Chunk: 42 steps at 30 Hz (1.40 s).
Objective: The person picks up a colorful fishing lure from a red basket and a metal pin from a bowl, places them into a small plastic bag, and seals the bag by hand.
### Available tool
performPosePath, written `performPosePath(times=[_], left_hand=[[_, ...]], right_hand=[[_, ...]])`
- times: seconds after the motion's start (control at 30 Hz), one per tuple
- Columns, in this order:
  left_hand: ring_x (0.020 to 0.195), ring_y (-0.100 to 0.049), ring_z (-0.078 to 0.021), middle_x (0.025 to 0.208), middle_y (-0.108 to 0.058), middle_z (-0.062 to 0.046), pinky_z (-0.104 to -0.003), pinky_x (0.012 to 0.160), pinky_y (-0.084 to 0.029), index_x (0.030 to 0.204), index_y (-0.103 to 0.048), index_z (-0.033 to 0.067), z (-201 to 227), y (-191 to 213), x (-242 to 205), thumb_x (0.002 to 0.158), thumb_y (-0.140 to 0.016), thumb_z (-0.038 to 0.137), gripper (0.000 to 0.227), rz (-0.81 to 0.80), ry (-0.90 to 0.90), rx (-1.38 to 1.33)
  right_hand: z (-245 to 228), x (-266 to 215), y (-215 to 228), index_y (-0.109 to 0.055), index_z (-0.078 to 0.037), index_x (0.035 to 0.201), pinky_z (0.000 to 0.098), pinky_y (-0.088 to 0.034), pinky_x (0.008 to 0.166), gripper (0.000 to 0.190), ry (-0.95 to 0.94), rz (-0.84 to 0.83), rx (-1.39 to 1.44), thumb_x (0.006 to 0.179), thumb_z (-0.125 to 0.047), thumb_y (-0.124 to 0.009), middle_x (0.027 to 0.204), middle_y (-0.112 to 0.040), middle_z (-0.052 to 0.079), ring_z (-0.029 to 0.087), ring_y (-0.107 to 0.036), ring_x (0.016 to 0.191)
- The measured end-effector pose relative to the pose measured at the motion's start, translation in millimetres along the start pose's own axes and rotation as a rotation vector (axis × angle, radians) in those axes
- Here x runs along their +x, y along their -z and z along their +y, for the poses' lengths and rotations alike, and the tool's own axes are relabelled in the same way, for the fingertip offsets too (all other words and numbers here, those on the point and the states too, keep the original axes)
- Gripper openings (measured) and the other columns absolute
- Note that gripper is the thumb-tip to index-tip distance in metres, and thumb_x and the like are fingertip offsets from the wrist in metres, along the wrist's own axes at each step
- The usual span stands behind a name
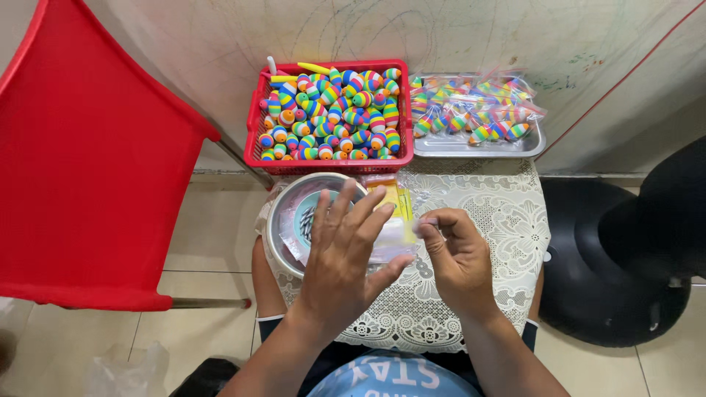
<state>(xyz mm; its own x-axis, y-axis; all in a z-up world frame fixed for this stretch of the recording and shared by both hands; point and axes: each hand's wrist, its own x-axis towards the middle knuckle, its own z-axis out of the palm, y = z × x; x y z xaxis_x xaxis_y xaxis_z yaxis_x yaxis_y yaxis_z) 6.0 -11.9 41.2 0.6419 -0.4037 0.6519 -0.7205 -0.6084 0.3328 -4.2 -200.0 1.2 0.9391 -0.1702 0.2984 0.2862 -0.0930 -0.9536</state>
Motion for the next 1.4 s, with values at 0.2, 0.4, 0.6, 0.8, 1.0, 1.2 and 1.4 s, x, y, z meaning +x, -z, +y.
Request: performPosePath(times=[0.2, 0.4, 0.6, 0.8, 1.0, 1.2, 1.4], left_hand=[[0.07, -0.071, -0.0168, 0.072, -0.067, 0.008, -0.033, 0.08, -0.052, 0.1, -0.073, 0.0229, 3.5, -4.8, 37.0, 0.096, -0.07, 0.025, 0.005, 0.046, 0.151, -0.31], [0.053, -0.063, -0.0173, 0.06, -0.064, 0.008, -0.03, 0.065, -0.052, 0.099, -0.075, 0.0251, 6.5, -6.9, 32.1, 0.095, -0.071, 0.026, 0.005, 0.087, 0.234, -0.421], [0.053, -0.063, -0.0213, 0.057, -0.06, -0.001, -0.034, 0.067, -0.054, 0.095, -0.072, 0.0145, 10.8, 12.9, 36.6, 0.097, -0.069, 0.02, 0.006, 0.099, 0.213, -0.45], [0.057, -0.066, -0.018, 0.058, -0.064, 0.002, -0.032, 0.072, -0.053, 0.093, -0.072, 0.0158, 8.9, 10.3, 31.9, 0.098, -0.068, 0.023, 0.01, 0.096, 0.233, -0.459], [0.083, -0.075, -0.0261, 0.086, -0.077, -0.003, -0.039, 0.085, -0.052, 0.11, -0.074, 0.0171, 3.5, 8.7, 25.4, 0.102, -0.058, 0.035, 0.024, 0.001, 0.218, -0.438], [0.143, -0.045, -0.0327, 0.148, -0.052, -0.012, -0.049, 0.118, -0.033, 0.149, -0.041, 0.0094, 11.2, 29.7, 23.0, 0.084, -0.08, 0.026, 0.078, -0.337, 0.112, -0.343], [0.119, -0.062, -0.0285, 0.126, -0.065, -0.009, -0.044, 0.105, -0.041, 0.132, -0.053, 0.004, 16.0, 11.3, 24.2, 0.08, -0.076, 0.015, 0.058, -0.357, 0.053, -0.388]], right_hand=[[-10.1, 3.6, -1.8, -0.063, 0.0, 0.101, 0.0322, -0.055, 0.077, 0.01, 0.161, -0.011, 0.002, 0.104, -0.01, -0.06, 0.08, -0.062, 0.008, 0.014, -0.062, 0.075], [-25.4, 2.3, -1.2, -0.062, -0.001, 0.1, 0.0286, -0.054, 0.066, 0.011, 0.222, -0.001, -0.044, 0.104, -0.011, -0.059, 0.073, -0.06, 0.005, 0.01, -0.058, 0.067], [-25.5, 4.3, -5.7, -0.063, -0.002, 0.096, 0.0298, -0.052, 0.057, 0.011, 0.283, -0.01, -0.094, 0.103, -0.01, -0.059, 0.066, -0.061, 0.006, 0.012, -0.057, 0.057], [-23.9, 5.6, -5.3, -0.063, -0.006, 0.092, 0.0307, -0.051, 0.053, 0.013, 0.402, 0.033, -0.28, 0.102, -0.014, -0.061, 0.063, -0.06, 0.005, 0.018, -0.058, 0.049], [-28.7, 9.1, -7.1, -0.061, -0.007, 0.084, 0.0332, -0.051, 0.057, 0.019, 0.519, 0.079, -0.302, 0.101, -0.015, -0.063, 0.068, -0.059, 0.005, 0.022, -0.057, 0.057], [-39.0, 10.1, -6.1, -0.05, -0.008, 0.071, 0.034, -0.049, 0.077, 0.032, 0.525, 0.026, -0.332, 0.091, -0.017, -0.073, 0.092, -0.056, 0.009, 0.022, -0.058, 0.085], [-51.9, 12.9, -11.5, -0.043, -0.009, 0.06, 0.0457, -0.044, 0.093, 0.046, 0.707, -0.01, -0.337, 0.084, -0.032, -0.075, 0.096, -0.066, 0.006, 0.026, -0.056, 0.091]])
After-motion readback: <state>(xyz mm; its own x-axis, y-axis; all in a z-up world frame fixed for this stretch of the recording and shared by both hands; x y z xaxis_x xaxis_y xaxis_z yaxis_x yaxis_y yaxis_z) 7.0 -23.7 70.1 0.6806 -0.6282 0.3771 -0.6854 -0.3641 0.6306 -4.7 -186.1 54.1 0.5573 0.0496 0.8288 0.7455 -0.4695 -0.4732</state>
